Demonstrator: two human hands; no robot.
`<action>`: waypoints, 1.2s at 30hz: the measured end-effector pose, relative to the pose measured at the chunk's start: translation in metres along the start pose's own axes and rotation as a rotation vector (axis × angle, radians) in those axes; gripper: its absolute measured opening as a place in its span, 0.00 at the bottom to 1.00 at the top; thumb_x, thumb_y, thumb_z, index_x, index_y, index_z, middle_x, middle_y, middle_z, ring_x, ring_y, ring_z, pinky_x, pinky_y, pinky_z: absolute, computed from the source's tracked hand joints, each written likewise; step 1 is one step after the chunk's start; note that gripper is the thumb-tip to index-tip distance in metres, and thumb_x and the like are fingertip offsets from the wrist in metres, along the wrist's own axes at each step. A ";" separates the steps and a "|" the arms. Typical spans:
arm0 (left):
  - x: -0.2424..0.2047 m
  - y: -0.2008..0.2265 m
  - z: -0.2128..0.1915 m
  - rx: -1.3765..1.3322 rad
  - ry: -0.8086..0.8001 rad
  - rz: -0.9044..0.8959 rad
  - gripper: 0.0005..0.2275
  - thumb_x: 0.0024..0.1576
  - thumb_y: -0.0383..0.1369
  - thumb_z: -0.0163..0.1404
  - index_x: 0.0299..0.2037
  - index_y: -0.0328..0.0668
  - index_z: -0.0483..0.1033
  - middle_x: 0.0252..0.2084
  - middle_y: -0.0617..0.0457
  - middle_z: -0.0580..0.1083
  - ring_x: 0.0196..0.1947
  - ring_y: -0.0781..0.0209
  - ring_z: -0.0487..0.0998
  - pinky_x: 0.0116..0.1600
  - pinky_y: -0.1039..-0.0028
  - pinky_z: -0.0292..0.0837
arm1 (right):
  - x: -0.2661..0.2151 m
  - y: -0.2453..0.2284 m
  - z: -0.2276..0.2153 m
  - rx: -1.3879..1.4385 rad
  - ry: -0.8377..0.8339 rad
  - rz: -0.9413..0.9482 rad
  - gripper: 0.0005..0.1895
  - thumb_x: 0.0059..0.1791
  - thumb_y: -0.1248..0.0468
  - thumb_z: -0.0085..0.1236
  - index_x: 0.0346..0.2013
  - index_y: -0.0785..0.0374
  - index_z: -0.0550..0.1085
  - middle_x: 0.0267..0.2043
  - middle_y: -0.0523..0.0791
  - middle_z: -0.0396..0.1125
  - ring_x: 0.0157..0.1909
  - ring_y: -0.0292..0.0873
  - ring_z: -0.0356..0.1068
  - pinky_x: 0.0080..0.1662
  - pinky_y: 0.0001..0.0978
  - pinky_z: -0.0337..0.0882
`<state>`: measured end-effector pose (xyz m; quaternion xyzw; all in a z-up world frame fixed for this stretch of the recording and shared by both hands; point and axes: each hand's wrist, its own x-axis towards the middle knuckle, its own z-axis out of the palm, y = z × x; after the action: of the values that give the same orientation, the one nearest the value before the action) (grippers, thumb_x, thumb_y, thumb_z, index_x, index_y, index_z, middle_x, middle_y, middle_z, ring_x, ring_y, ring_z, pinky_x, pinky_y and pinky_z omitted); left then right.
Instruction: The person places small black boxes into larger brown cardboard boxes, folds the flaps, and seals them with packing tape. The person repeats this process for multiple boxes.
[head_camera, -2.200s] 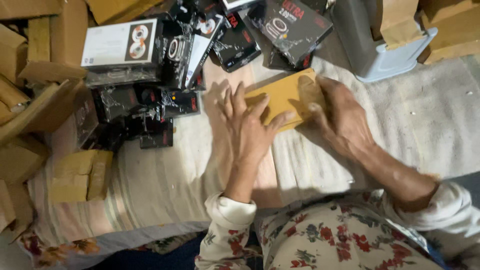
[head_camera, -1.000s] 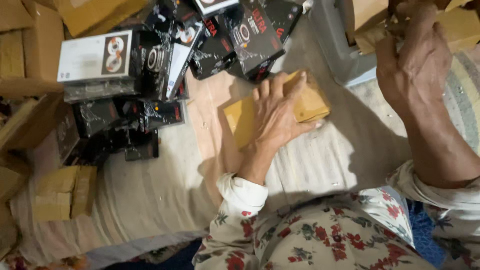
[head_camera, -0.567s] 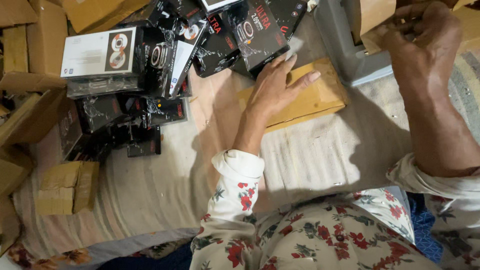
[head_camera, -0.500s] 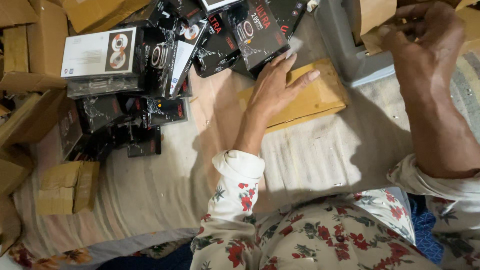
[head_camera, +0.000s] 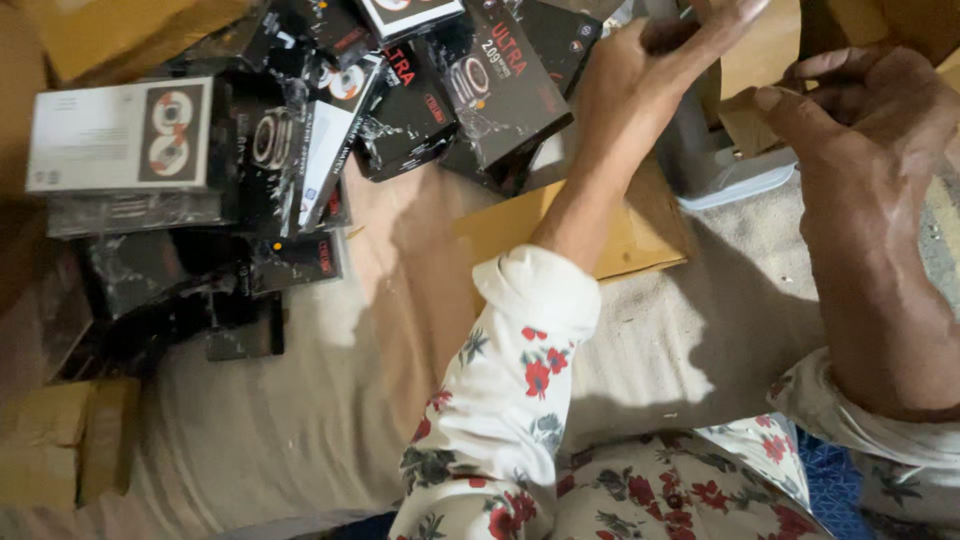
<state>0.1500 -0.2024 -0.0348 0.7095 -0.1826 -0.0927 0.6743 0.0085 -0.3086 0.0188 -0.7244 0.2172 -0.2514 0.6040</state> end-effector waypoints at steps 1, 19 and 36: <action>0.007 -0.002 0.004 -0.035 -0.042 -0.044 0.27 0.48 0.60 0.61 0.28 0.36 0.83 0.21 0.63 0.72 0.22 0.73 0.69 0.29 0.76 0.63 | 0.000 -0.002 0.001 -0.017 0.010 0.038 0.12 0.51 0.71 0.67 0.44 0.67 0.72 0.39 0.44 0.70 0.37 0.33 0.70 0.40 0.20 0.69; -0.045 0.004 0.012 -0.118 -0.106 -0.019 0.13 0.53 0.31 0.67 0.42 0.28 0.84 0.31 0.56 0.76 0.32 0.73 0.71 0.39 0.79 0.70 | -0.050 0.021 -0.037 0.360 0.052 0.255 0.11 0.54 0.81 0.58 0.48 0.72 0.67 0.39 0.51 0.69 0.43 0.41 0.75 0.53 0.32 0.80; -0.077 0.026 0.013 0.210 0.039 0.023 0.18 0.54 0.38 0.66 0.36 0.27 0.73 0.32 0.53 0.70 0.29 0.70 0.68 0.35 0.78 0.67 | -0.059 0.037 -0.040 0.186 -0.003 0.363 0.13 0.53 0.74 0.65 0.49 0.74 0.71 0.39 0.51 0.73 0.38 0.37 0.75 0.41 0.26 0.76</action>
<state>0.0706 -0.1857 -0.0192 0.7758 -0.1862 -0.0515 0.6006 -0.0628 -0.3088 -0.0182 -0.6149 0.3190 -0.1564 0.7040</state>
